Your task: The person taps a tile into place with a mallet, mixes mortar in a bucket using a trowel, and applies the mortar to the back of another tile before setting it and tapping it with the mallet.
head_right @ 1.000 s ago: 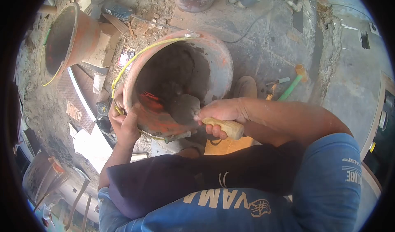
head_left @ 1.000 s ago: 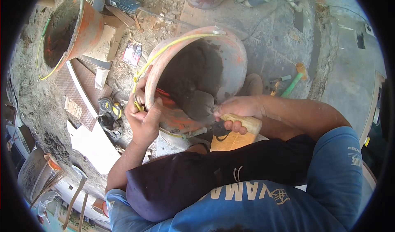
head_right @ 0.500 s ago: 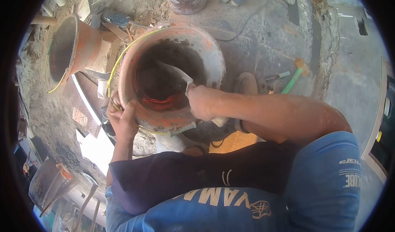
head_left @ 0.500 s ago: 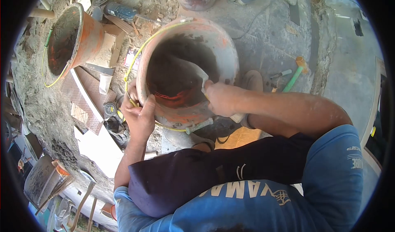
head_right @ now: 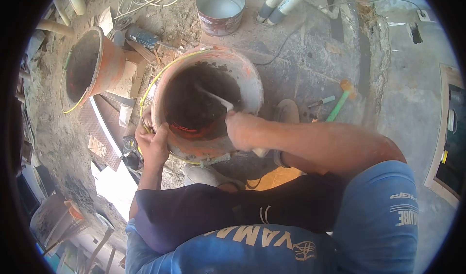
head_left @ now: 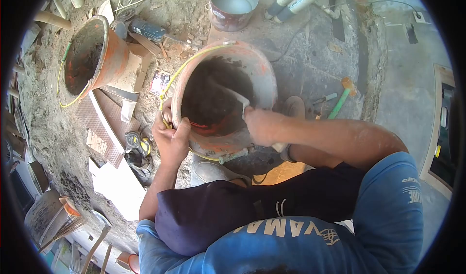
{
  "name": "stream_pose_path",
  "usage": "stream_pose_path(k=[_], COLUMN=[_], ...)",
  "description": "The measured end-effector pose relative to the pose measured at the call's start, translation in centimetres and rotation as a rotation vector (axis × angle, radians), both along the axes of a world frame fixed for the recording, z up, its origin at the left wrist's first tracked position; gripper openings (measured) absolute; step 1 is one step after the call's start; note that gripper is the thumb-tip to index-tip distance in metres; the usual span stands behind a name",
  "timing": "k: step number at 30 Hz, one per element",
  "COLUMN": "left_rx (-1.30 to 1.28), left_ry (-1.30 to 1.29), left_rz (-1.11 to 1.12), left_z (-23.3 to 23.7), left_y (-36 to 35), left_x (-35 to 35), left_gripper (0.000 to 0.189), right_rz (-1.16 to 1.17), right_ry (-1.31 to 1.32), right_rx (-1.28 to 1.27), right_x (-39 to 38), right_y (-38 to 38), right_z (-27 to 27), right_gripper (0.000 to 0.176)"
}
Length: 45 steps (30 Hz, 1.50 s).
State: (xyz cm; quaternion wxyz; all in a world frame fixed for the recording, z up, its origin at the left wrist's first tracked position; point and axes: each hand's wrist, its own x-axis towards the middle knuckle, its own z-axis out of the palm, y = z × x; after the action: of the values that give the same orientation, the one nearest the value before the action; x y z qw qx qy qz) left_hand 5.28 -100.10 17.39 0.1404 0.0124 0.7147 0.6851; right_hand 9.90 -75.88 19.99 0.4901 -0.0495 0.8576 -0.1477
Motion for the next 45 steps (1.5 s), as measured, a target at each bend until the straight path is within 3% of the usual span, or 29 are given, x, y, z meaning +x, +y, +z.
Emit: stream_pose_path(k=[5,6,9,12,16,19,21,23,25,28,31,35,37,43,45], left_rx=[-0.004,-0.050,0.024,0.036,-0.043,-0.095,-0.057,-0.014,-0.059,-0.105,-0.096,-0.074,0.004,0.057,0.078], left_ry=[0.058,0.102,-0.058,-0.013,0.049,-0.007,-0.024,0.078,0.043,0.010,0.089,0.050,-0.013,-0.071,-0.077], left_rz=[0.050,0.041,0.064,0.000,-0.067,-0.059,-0.054,-0.060,-0.086,-0.159,-0.243,-0.168,-0.098,-0.069,-0.071], left_z=[-0.2,-0.2,0.2,0.0,-0.7,-0.5,-0.4,-1.8,-0.3,0.0,-0.2,-0.3,-1.1,-1.6,-2.3], left_y=[0.1,0.1,-0.2,-0.3,-1.1,-1.2,-0.9,-1.2,-1.2,-1.0,-1.7,-1.2,-1.5,-2.4,-3.2], left_x=[-0.1,-0.1,-0.5,-1.2,-2.3,-2.2,-2.3,-2.3,-2.1,-3.2,-4.2,-3.8,-4.4,-4.9,-4.7], left_gripper=[0.036,0.037,0.039,0.042,0.043,0.042,0.040,0.041,0.040,0.040,0.039,0.039,0.038,0.034,0.032], right_rz=[0.254,0.076,-0.075,-0.043,-0.052,0.054,0.142,0.184,0.069,-0.063,0.212,0.274,0.104,0.157,-0.182], right_ry=[-0.101,-0.046,0.070,0.153,0.137,0.122,0.023,0.064,0.299,0.342,0.439,0.322,0.063,0.086,-0.319], right_rx=[0.041,0.059,0.086,0.085,0.064,0.039,0.035,0.030,0.067,0.123,0.109,0.078,0.018,-0.005,-0.178], right_x=[-0.5,-1.2,-3.1,-4.7,0.3,1.1,-1.6,-2.8,-3.6,-3.7,3.1,-0.1,-3.0,-6.6,-7.1], right_y=[1.2,2.5,4.1,2.9,-2.0,-1.1,0.5,2.6,3.2,0.0,-3.8,-1.5,0.6,3.0,2.8], right_z=[2.0,2.5,5.3,4.4,0.5,1.2,4.6,4.1,3.5,2.6,-2.2,3.0,6.7,4.7,5.3], right_gripper=[0.044,0.043,0.041,0.036,0.034,0.035,0.036,0.036,0.035,0.034,0.034,0.037,0.042,0.044,0.045])
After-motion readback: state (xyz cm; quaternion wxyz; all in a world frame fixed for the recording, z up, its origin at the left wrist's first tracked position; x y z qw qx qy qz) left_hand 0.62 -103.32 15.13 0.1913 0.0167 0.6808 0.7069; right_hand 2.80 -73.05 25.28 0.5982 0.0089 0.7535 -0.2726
